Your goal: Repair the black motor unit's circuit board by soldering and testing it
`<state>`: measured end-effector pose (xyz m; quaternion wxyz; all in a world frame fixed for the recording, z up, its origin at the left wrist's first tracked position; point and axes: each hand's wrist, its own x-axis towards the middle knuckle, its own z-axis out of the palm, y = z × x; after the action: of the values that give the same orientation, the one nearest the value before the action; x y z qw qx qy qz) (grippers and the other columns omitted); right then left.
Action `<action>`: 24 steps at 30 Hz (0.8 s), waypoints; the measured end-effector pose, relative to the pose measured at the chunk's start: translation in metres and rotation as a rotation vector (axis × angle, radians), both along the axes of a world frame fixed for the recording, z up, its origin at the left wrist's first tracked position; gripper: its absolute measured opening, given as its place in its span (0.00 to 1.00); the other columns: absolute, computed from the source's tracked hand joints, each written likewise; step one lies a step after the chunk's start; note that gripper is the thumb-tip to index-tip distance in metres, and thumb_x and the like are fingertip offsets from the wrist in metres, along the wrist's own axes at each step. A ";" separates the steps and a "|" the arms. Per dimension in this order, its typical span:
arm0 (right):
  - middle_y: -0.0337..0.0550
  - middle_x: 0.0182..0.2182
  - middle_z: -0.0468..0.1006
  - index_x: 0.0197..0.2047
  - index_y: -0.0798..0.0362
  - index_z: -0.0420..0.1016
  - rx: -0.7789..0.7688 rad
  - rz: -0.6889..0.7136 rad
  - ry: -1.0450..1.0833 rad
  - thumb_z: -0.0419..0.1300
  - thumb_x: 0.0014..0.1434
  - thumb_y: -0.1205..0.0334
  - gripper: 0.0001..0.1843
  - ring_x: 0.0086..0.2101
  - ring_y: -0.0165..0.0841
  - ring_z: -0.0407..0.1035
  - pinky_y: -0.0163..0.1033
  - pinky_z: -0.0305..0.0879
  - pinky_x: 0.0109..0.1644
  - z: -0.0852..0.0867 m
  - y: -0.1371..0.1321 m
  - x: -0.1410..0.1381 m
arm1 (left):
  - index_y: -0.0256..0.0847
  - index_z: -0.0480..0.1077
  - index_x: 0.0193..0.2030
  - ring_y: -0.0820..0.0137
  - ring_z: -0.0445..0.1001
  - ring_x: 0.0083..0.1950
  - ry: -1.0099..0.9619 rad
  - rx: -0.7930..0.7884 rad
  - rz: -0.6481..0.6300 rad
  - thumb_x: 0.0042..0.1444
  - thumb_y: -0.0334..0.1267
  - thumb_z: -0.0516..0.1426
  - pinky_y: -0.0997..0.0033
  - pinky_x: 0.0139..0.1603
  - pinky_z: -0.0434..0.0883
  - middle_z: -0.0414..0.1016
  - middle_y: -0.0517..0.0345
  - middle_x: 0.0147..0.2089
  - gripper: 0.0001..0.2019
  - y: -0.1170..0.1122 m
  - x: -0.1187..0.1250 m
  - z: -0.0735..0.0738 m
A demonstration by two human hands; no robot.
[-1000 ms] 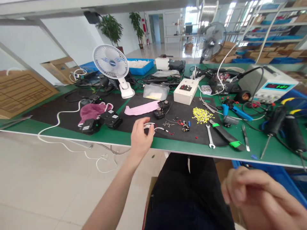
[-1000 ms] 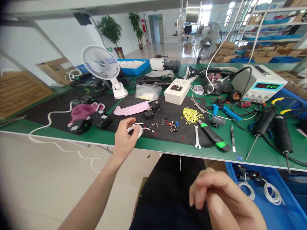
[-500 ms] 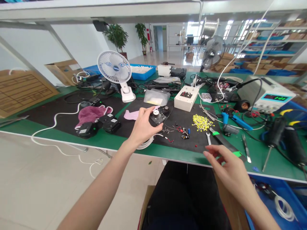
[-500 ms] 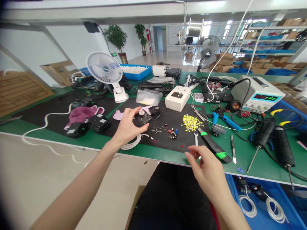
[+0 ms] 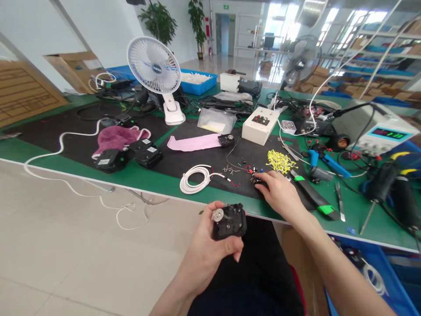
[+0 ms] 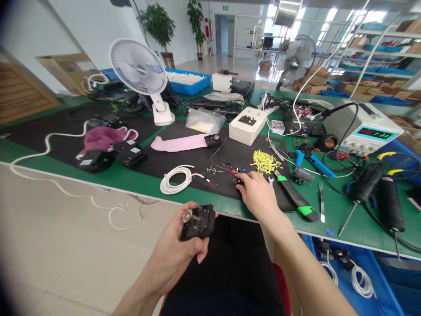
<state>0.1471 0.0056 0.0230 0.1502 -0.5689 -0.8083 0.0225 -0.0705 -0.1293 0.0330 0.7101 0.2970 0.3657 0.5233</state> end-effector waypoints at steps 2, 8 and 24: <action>0.46 0.45 0.78 0.53 0.47 0.81 0.005 -0.006 -0.003 0.62 0.71 0.61 0.10 0.48 0.43 0.73 0.42 0.68 0.45 -0.003 0.003 0.000 | 0.47 0.58 0.60 0.72 0.79 0.35 0.037 0.013 0.002 0.58 0.35 0.71 0.69 0.37 0.76 0.77 0.54 0.49 0.31 -0.010 0.001 -0.002; 0.44 0.47 0.79 0.51 0.48 0.80 0.057 -0.021 0.071 0.58 0.74 0.60 0.09 0.47 0.38 0.74 0.39 0.68 0.49 -0.003 -0.006 0.011 | 0.46 0.60 0.59 0.61 0.85 0.46 0.094 0.021 0.102 0.60 0.36 0.69 0.61 0.46 0.81 0.74 0.45 0.64 0.26 -0.015 0.008 -0.011; 0.44 0.45 0.81 0.50 0.49 0.78 -0.012 -0.004 -0.016 0.61 0.68 0.65 0.08 0.44 0.39 0.76 0.41 0.68 0.44 0.001 -0.004 0.048 | 0.47 0.62 0.57 0.63 0.85 0.45 0.159 -0.003 0.225 0.58 0.36 0.70 0.64 0.45 0.80 0.77 0.52 0.59 0.26 -0.014 0.022 -0.021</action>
<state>0.1949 0.0019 0.0243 0.1404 -0.5716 -0.8081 0.0227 -0.0484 -0.1430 0.0123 0.6160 0.2935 0.4526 0.5741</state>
